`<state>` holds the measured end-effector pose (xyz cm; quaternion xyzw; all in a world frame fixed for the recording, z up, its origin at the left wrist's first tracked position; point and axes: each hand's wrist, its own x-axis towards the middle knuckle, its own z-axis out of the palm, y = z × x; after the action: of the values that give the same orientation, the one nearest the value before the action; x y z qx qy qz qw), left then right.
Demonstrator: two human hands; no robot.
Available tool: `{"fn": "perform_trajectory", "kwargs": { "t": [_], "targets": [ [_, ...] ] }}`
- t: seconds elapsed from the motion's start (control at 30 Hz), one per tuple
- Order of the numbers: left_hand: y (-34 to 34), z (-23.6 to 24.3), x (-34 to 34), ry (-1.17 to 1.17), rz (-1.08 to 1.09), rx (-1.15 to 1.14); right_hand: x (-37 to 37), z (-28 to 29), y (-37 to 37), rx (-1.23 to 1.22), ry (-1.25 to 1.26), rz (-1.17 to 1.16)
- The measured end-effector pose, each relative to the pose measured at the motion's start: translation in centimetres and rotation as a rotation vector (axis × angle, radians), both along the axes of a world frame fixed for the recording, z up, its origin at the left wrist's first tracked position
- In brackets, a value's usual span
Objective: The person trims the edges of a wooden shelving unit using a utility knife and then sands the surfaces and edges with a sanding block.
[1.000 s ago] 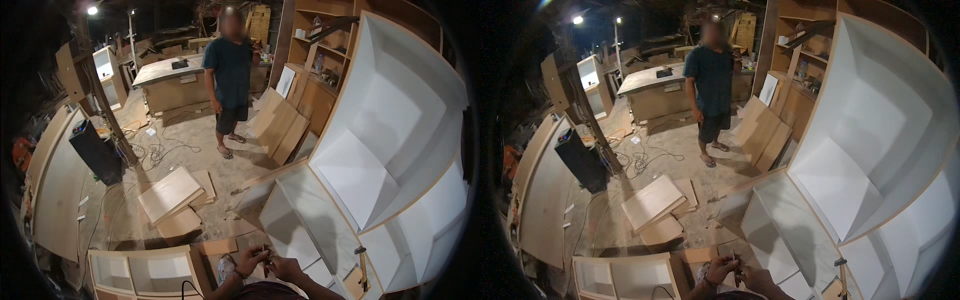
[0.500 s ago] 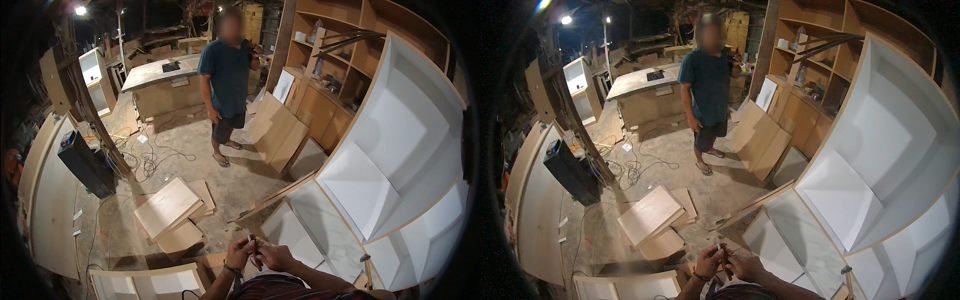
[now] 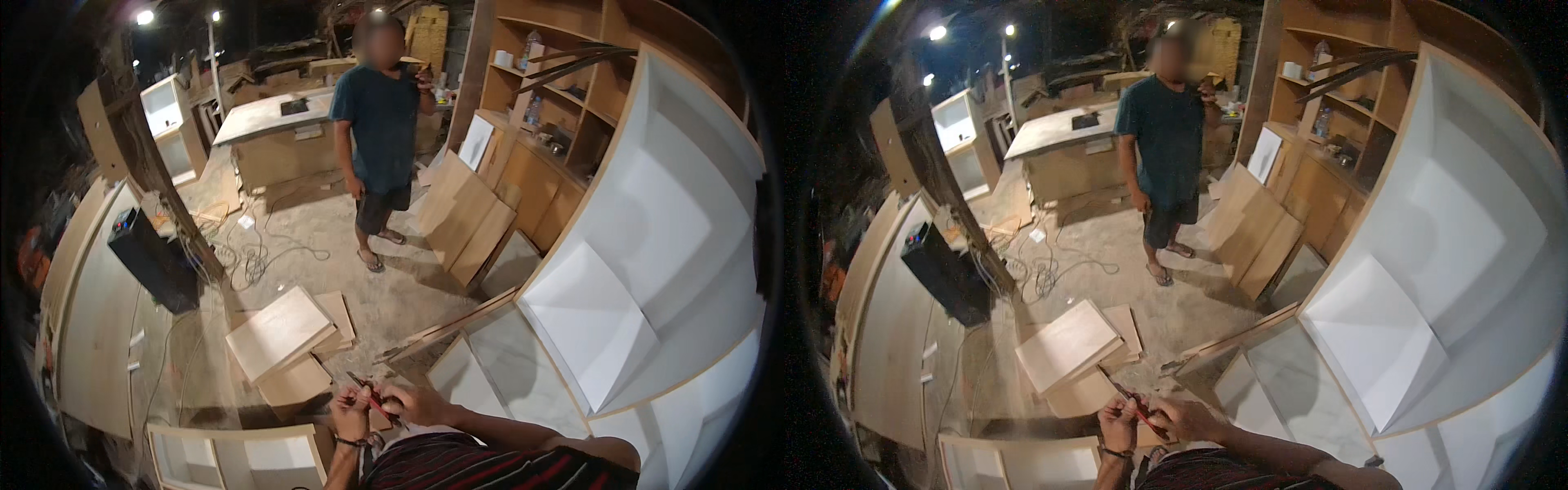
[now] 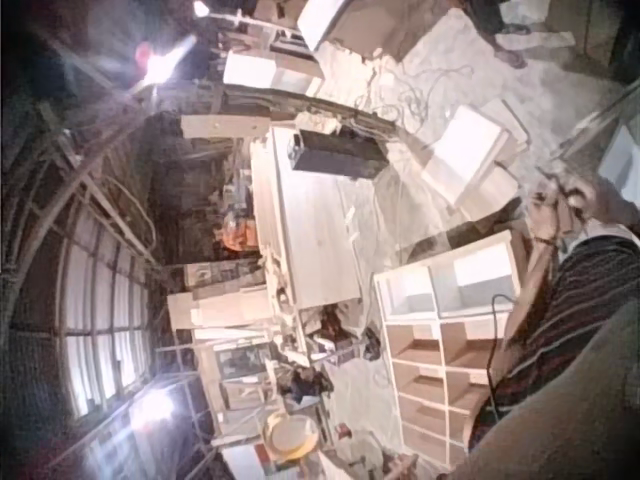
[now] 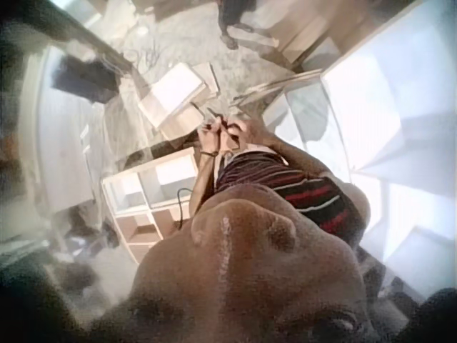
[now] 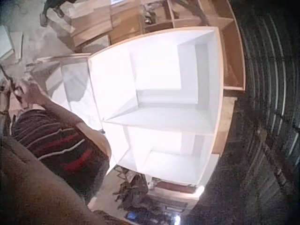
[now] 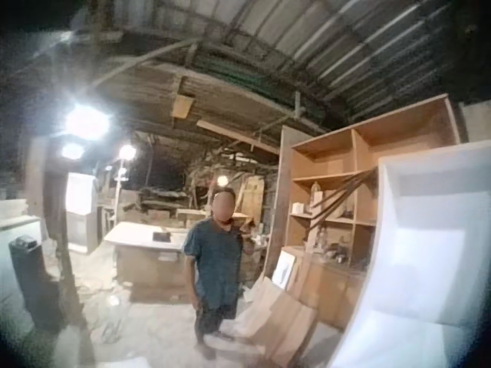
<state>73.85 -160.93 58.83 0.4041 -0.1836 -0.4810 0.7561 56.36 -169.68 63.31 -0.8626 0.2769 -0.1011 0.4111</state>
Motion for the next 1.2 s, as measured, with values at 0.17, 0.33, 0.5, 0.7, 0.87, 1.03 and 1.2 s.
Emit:
{"fn": "perform_trajectory", "kwargs": {
  "t": [0.17, 0.33, 0.5, 0.7, 0.87, 1.03, 1.2],
  "targets": [
    [-1.3, 4.3, -2.8, -0.177, 0.052, -0.016, -0.5, -0.1, -1.5, 0.508, -0.359, -0.017],
    [2.6, 3.4, -1.1, -0.340, 0.159, 0.124, 1.7, -1.6, -1.6, 0.620, -0.384, 0.224],
    [16.4, 6.0, 3.3, -0.560, 0.564, 0.279, 2.0, -2.4, -1.3, 0.912, -0.102, 0.384],
    [40.0, 19.3, -2.6, -0.576, 1.074, 0.706, 1.9, -7.3, 2.0, 0.765, 0.191, 0.313],
    [56.1, 19.1, -14.5, -0.391, 1.475, 1.126, -1.7, -17.9, 4.8, 0.348, 0.281, 0.426],
    [76.9, 7.8, -31.8, 0.277, 1.939, 1.297, -9.4, -23.0, 5.1, 0.307, 0.290, 0.284],
    [93.5, 3.3, -58.5, 0.964, 2.589, 0.871, -7.1, -29.3, 12.2, 0.416, 0.334, 0.075]
  ]
}}
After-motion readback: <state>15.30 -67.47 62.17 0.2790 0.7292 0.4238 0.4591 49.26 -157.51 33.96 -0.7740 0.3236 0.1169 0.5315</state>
